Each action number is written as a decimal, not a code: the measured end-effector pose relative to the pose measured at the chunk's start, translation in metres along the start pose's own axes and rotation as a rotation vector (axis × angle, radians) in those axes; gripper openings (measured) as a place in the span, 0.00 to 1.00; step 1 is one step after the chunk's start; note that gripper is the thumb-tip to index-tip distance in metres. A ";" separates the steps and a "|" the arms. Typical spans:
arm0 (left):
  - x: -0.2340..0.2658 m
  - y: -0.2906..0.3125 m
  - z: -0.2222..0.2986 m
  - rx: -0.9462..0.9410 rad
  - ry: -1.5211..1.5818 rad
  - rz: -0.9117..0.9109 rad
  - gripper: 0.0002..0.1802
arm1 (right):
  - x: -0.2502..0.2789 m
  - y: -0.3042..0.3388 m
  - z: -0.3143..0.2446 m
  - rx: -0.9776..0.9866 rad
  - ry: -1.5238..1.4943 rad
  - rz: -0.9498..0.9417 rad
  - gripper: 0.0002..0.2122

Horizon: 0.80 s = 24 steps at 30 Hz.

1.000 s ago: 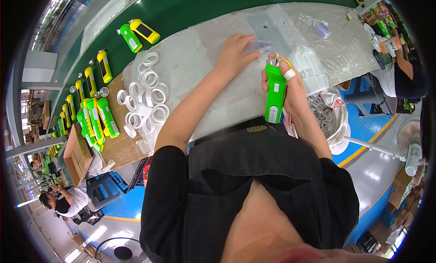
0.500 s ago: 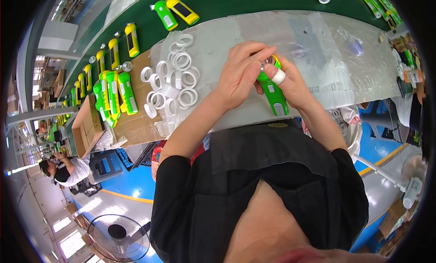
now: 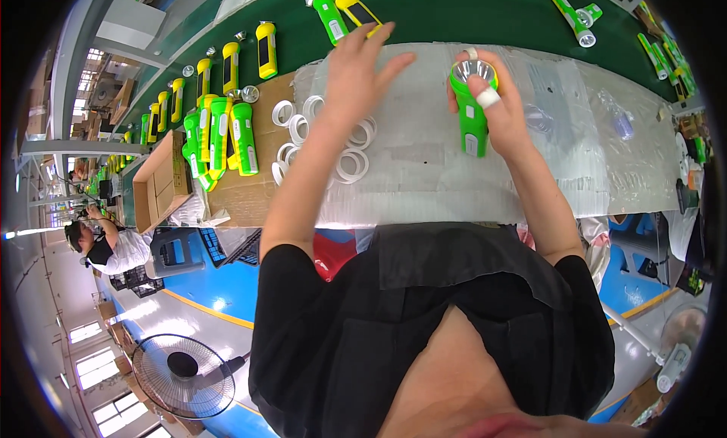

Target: Assembling white plastic rings onto the heads of rechargeable flashlights on an assembly line.

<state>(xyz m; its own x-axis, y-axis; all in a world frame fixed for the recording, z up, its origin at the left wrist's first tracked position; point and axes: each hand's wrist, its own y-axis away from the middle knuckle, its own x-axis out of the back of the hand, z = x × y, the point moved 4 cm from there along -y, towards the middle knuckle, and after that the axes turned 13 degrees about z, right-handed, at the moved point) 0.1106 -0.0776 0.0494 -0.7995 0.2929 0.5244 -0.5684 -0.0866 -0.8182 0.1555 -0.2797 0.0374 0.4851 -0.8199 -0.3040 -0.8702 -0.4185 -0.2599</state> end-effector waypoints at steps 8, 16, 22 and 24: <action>-0.010 -0.003 -0.048 0.350 0.290 -0.348 0.24 | 0.000 -0.003 0.018 -0.081 -0.051 -0.031 0.13; 0.012 -0.016 0.062 0.312 0.851 -0.183 0.16 | 0.001 -0.001 0.015 -0.030 -0.039 -0.075 0.15; 0.016 -0.016 0.074 0.094 0.580 -0.149 0.17 | 0.003 0.004 0.018 -0.009 -0.039 -0.087 0.19; 0.016 -0.018 0.073 0.070 0.563 -0.169 0.17 | 0.004 0.005 0.016 0.009 -0.033 -0.096 0.21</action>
<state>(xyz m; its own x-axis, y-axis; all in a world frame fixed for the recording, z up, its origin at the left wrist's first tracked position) 0.0933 -0.1411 0.0899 -0.4817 0.7665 0.4247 -0.7057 -0.0519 -0.7066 0.1542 -0.2791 0.0204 0.5686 -0.7629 -0.3076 -0.8191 -0.4908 -0.2969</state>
